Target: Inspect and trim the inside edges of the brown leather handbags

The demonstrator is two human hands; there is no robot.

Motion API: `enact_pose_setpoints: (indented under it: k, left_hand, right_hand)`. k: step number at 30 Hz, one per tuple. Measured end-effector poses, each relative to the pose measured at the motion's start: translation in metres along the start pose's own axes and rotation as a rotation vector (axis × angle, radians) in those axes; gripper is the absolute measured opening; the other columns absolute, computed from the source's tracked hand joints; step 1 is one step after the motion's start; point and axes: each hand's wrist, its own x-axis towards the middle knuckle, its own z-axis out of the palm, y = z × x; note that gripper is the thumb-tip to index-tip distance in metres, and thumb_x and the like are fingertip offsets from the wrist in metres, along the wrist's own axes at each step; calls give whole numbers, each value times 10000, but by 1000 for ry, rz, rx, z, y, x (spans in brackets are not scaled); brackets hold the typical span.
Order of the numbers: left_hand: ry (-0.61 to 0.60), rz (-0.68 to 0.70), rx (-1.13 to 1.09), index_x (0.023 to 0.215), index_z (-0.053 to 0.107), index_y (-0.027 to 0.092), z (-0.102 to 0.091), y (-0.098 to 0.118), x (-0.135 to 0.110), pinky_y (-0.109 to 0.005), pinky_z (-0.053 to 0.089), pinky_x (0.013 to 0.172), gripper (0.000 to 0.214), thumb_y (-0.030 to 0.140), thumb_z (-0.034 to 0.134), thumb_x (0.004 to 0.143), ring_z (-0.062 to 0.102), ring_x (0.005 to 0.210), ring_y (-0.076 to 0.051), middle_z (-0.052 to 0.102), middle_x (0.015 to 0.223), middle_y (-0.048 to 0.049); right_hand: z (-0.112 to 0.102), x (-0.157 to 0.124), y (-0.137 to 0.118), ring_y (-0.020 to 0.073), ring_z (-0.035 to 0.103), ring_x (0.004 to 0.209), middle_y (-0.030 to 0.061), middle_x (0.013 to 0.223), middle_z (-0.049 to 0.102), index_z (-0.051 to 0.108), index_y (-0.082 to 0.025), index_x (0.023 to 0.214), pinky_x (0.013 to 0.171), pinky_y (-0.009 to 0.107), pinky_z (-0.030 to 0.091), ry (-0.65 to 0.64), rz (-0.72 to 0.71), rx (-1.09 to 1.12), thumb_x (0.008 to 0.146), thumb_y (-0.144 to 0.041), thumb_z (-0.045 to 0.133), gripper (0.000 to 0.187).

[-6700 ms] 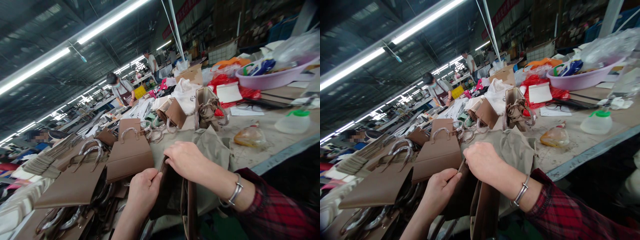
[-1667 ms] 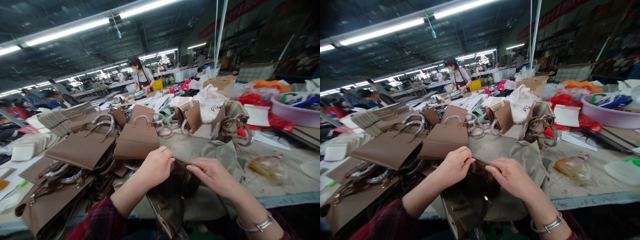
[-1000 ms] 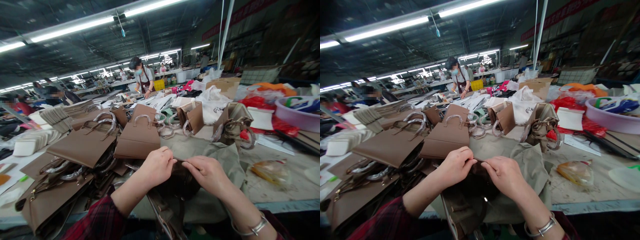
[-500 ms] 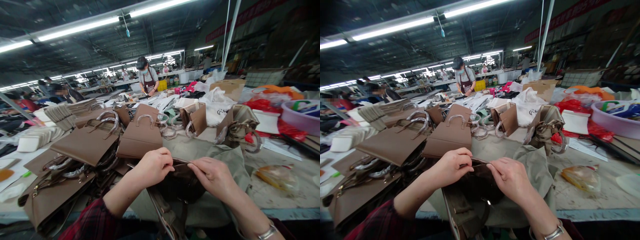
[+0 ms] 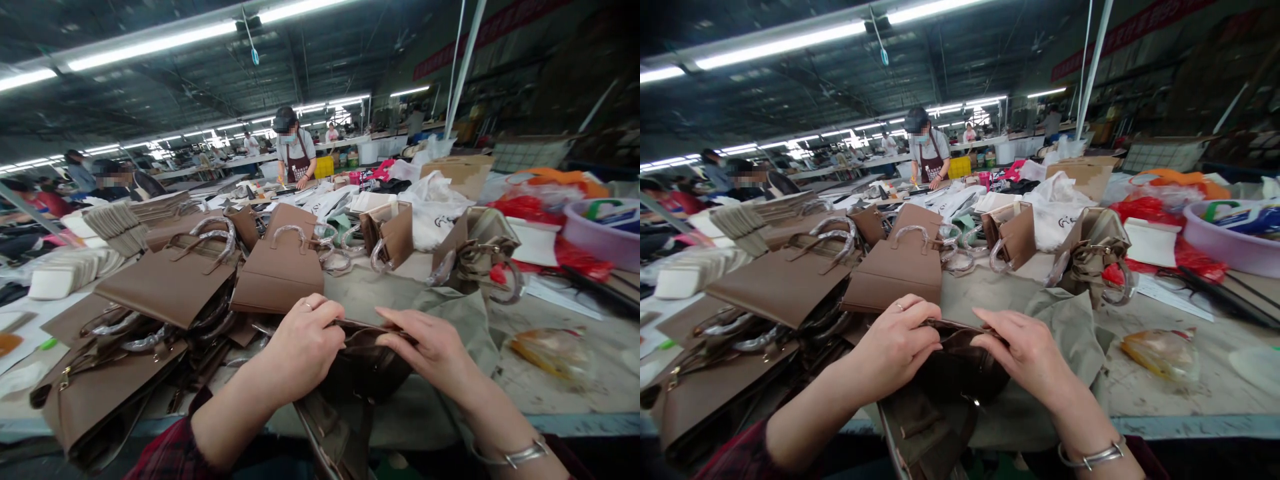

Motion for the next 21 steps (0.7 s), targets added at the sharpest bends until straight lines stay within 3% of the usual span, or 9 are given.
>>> enact_pose_setpoints:
  k: [6, 9, 14, 17, 21]
  left_hand:
    - [8, 93, -8, 760, 621, 175, -1, 0, -5, -325, 421, 771, 182, 153, 487, 882, 512, 798, -159, 619, 910, -35]
    - [-89, 160, -65, 790, 616, 177, 0, -2, -6, -304, 428, 744, 205, 218, 462, 920, 546, 765, -146, 642, 880, -16]
    - [-220, 267, -127, 808, 619, 184, -1, -1, -6, -275, 436, 750, 203, 220, 461, 929, 598, 797, -143, 662, 844, 0]
    - [-226, 200, -168, 794, 621, 183, -2, -2, -6, -256, 440, 693, 229, 284, 470, 932, 594, 751, -135, 646, 813, -8]
    - [-94, -16, -186, 889, 624, 188, 0, -4, -4, -234, 439, 653, 248, 319, 423, 952, 575, 736, -127, 611, 823, -21]
  right_hand:
    - [-5, 0, 0, 197, 613, 1000, 90, 1149, 626, 530, -256, 1291, 834, 306, 524, 23, -92, 30, 866, -279, 617, 435]
    - [-5, 0, -2, 201, 572, 1065, 93, 1195, 590, 526, -274, 1289, 887, 351, 499, 8, -124, -15, 876, -194, 583, 425]
    - [1, 4, -5, 232, 492, 1180, 83, 1264, 541, 608, -288, 1180, 1035, 522, 367, -11, -237, -104, 845, -72, 478, 419]
    - [4, 6, -4, 228, 495, 1158, 68, 1210, 566, 649, -272, 1067, 1043, 543, 353, 19, -271, -62, 818, -57, 487, 368]
    - [7, 4, -3, 201, 531, 1026, 40, 1042, 594, 675, -288, 1008, 1028, 534, 364, 122, -286, -31, 801, -56, 522, 347]
